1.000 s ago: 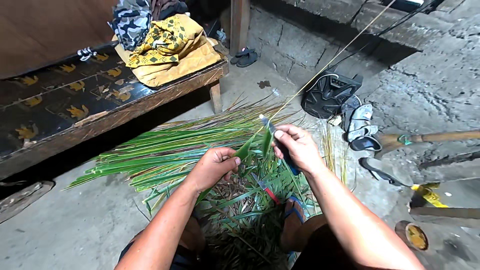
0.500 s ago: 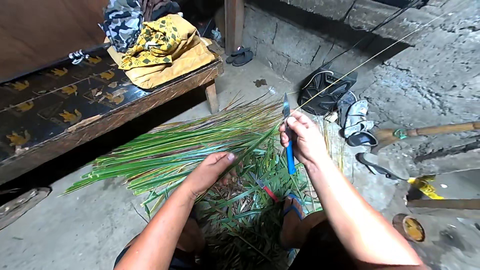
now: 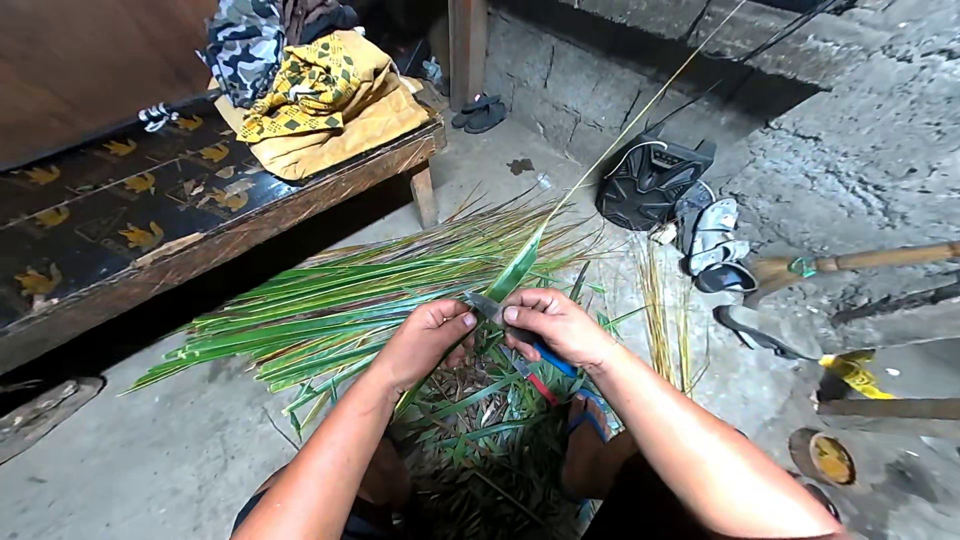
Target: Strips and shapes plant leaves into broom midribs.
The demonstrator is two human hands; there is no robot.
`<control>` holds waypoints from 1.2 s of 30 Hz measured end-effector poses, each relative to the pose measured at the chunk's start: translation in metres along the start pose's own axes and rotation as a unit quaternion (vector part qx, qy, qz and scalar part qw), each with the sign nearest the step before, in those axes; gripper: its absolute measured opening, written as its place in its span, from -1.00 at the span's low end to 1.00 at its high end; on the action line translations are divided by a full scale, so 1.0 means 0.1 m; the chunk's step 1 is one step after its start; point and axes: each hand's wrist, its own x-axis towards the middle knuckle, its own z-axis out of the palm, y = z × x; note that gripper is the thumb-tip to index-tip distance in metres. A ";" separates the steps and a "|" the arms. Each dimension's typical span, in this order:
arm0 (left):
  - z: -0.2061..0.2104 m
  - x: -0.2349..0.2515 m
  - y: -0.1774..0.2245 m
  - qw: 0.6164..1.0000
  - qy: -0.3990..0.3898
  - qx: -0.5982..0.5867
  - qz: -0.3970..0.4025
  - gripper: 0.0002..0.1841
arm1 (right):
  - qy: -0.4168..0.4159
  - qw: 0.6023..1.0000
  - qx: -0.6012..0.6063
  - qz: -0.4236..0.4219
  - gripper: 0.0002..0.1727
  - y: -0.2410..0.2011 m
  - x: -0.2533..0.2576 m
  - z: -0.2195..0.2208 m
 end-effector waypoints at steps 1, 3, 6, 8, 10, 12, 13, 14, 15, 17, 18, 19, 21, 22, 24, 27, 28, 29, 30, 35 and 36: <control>0.00 -0.01 0.01 1.000 0.002 0.000 0.001 -0.81 | 0.004 1.000 -0.001 0.000 -0.73 0.00 0.00 -0.02; -0.02 -0.01 0.02 1.000 0.000 0.002 0.002 -0.81 | 0.007 1.000 -0.006 -0.008 -0.73 0.01 0.00 -0.04; -0.03 -0.04 0.04 1.000 -0.012 -0.003 -0.005 -0.81 | 0.025 0.999 -0.022 -0.027 -0.73 0.00 0.01 -0.09; -0.04 -0.05 0.04 1.000 -0.020 0.004 0.000 -0.81 | 0.048 0.998 -0.030 -0.033 -0.74 -0.03 0.01 -0.15; -0.03 -0.06 0.03 1.000 -0.018 0.015 0.007 -0.81 | 0.060 0.997 -0.045 -0.035 -0.74 -0.05 0.01 -0.18; -0.04 -0.06 0.03 1.000 -0.010 0.028 0.007 -0.81 | 0.077 0.995 -0.050 -0.034 -0.73 -0.06 0.01 -0.18; -0.04 -0.07 0.03 0.999 -0.006 0.033 0.006 -0.82 | 0.090 0.994 -0.049 -0.033 -0.73 -0.06 0.02 -0.18; -0.04 -0.07 0.03 0.999 -0.005 0.036 0.007 -0.82 | 0.098 0.994 -0.048 -0.032 -0.73 -0.06 0.02 -0.19; -0.04 -0.07 0.03 0.999 -0.005 0.037 0.008 -0.82 | 0.100 0.993 -0.047 -0.030 -0.73 -0.07 0.02 -0.21; -0.04 -0.07 0.04 0.999 -0.007 0.040 0.012 -0.81 | 0.104 0.993 -0.047 -0.034 -0.72 -0.09 0.01 -0.22; -0.04 -0.07 0.05 0.999 -0.007 0.044 0.012 -0.81 | 0.110 0.992 -0.047 -0.038 -0.73 -0.09 0.01 -0.23; -0.05 -0.07 0.05 0.999 -0.008 0.049 0.012 -0.81 | 0.122 0.991 -0.046 -0.042 -0.73 -0.10 0.01 -0.25; -0.06 -0.08 0.06 0.998 -0.009 0.055 0.013 -0.82 | 0.138 0.988 -0.051 -0.050 -0.73 -0.13 0.00 -0.30; -0.05 -0.08 0.06 0.998 -0.009 0.056 0.016 -0.82 | 0.145 0.986 -0.055 -0.056 -0.73 -0.15 -0.01 -0.32; -0.05 -0.08 0.06 0.998 -0.008 0.063 0.019 -0.83 | 0.162 0.982 -0.062 -0.069 -0.72 -0.18 -0.02 -0.34; -0.05 -0.09 0.06 0.996 -0.005 0.081 0.023 -0.83 | 0.188 0.978 -0.052 -0.075 -0.72 -0.21 -0.03 -0.37; -0.04 -0.09 0.06 0.996 -0.004 0.084 0.024 -0.82 | 0.198 0.976 -0.046 -0.076 -0.73 -0.22 -0.04 -0.36; -0.04 -0.09 0.06 0.996 -0.005 0.086 0.025 -0.82 | 0.206 0.974 -0.042 -0.079 -0.73 -0.22 -0.04 -0.36; -0.05 -0.09 0.06 0.996 -0.005 0.088 0.027 -0.83 | 0.215 0.973 -0.039 -0.081 -0.73 -0.22 -0.04 -0.36; -0.05 -0.08 0.06 0.995 -0.011 0.096 0.031 -0.84 | 0.267 0.958 -0.027 -0.097 -0.72 -0.29 -0.06 -0.43; -0.07 -0.09 0.05 0.994 -0.011 0.100 0.031 -0.84 | 0.290 0.951 -0.022 -0.101 -0.73 -0.33 -0.07 -0.46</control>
